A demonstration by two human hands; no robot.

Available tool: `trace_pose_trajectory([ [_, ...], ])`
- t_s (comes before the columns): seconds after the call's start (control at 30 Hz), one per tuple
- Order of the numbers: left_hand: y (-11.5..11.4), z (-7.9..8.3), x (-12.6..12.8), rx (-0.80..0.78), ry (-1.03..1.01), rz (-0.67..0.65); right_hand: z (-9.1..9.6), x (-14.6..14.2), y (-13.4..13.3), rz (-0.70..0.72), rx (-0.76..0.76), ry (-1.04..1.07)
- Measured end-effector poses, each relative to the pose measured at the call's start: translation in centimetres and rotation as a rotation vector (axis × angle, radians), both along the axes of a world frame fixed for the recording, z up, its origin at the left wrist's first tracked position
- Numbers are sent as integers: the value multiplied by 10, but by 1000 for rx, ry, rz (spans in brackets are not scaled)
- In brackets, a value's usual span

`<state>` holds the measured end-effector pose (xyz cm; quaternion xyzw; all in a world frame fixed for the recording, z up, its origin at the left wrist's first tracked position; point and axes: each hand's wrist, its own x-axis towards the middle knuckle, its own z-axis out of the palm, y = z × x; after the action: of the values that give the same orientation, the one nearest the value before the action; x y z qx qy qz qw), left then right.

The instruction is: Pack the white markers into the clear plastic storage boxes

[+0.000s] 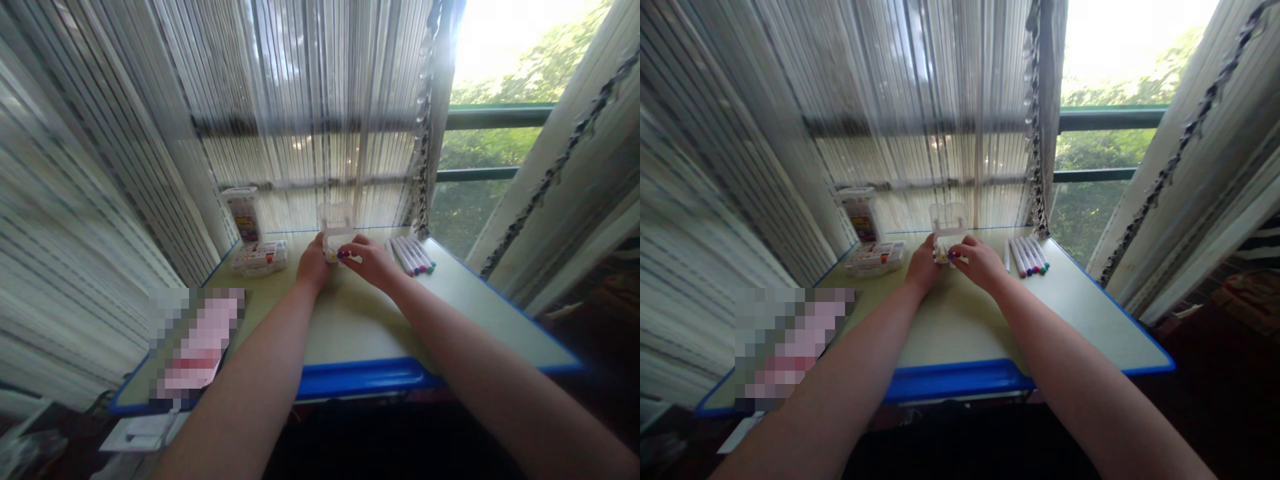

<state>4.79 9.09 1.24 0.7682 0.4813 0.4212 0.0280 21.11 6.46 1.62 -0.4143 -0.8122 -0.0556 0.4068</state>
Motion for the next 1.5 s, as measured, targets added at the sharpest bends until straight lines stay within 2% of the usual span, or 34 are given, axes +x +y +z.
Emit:
trace_pose_trajectory([
  [0.23,0,-1,0,-1,-14,-29,1,-1,-1,-24,-14,16],
  [0.5,0,-1,0,-9,-10,-4,0,0,-1,25,3,-6],
  [0.7,1,-2,0,-9,-2,-15,3,-1,-3,-25,-22,29],
  [0.93,2,-2,0,-12,-4,-12,2,0,-3,21,-10,-18],
  [1.5,1,-2,0,-9,8,-18,6,-1,-5,-26,-7,-32],
])
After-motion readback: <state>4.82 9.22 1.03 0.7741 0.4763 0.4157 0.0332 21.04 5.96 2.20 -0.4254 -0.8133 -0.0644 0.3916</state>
